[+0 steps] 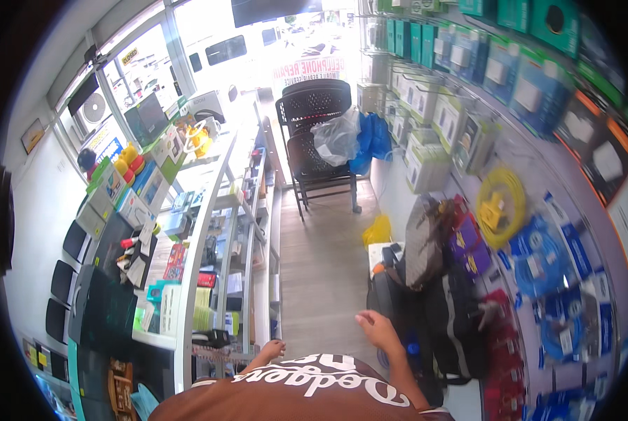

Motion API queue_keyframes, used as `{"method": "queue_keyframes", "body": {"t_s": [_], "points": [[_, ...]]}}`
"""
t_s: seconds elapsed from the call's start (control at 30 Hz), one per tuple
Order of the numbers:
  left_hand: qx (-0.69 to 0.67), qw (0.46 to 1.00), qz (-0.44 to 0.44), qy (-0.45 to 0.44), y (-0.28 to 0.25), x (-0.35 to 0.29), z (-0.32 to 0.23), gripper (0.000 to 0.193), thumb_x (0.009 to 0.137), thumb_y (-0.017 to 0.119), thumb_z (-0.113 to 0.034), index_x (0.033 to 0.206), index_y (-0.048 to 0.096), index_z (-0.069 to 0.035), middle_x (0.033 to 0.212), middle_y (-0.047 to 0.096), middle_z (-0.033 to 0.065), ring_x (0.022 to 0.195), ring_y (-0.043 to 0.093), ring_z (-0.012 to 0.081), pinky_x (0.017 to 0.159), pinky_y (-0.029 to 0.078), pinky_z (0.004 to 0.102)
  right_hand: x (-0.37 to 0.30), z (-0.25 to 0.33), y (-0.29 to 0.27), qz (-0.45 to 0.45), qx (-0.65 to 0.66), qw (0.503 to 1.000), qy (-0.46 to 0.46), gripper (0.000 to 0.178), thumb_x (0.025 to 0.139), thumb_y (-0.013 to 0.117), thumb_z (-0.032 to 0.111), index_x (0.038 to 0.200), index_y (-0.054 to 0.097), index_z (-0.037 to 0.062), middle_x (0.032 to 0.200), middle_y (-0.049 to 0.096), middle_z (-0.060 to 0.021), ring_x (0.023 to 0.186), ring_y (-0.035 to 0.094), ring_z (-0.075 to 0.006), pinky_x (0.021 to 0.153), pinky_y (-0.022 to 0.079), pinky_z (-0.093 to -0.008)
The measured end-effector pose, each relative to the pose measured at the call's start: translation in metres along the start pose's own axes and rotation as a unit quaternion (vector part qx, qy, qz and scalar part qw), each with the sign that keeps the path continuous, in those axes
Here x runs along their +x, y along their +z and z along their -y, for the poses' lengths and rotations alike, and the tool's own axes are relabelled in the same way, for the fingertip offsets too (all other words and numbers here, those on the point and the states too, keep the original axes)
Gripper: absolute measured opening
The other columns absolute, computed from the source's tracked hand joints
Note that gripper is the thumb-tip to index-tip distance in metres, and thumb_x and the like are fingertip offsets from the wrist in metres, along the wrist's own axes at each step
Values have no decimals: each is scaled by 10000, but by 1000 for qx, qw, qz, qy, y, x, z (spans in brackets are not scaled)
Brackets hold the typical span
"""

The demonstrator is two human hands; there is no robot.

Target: The person picks up a package of instant coffee and places it on the counter. They then pick up a pack of plastic cups, walk to the counter, and place them down. The person opens the cup pack, removes several cups, and places them into a plastic bag. Finally, they arrange the coffee packets on the counter.

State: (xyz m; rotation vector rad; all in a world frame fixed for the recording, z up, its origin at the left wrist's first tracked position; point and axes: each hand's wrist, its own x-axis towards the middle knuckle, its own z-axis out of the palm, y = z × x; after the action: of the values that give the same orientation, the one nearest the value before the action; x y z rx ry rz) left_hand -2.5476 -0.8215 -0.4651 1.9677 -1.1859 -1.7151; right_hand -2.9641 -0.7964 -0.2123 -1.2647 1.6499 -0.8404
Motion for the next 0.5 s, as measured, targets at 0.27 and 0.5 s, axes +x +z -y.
{"method": "queue_keyframes", "body": {"t_s": [0.27, 0.5], "points": [[-176, 981, 1, -76, -58, 104, -49, 444, 1068, 591, -337, 1291, 646, 43, 1118, 731, 152, 898, 718, 235, 795, 584, 393, 247, 130, -13, 100, 44, 992, -70, 467, 1025, 711, 358, 1330, 671, 7, 1210, 763, -155, 1137, 726, -245, 977, 556, -351], [444, 872, 16, 208, -131, 282, -173, 260, 995, 560, -254, 1011, 718, -48, 1016, 736, 210, 924, 710, 380, 807, 559, 515, 443, 113, 31, 120, 41, 992, -27, 518, 989, 743, 418, 1338, 682, 38, 1186, 771, -149, 1123, 731, -235, 959, 563, -356]]}}
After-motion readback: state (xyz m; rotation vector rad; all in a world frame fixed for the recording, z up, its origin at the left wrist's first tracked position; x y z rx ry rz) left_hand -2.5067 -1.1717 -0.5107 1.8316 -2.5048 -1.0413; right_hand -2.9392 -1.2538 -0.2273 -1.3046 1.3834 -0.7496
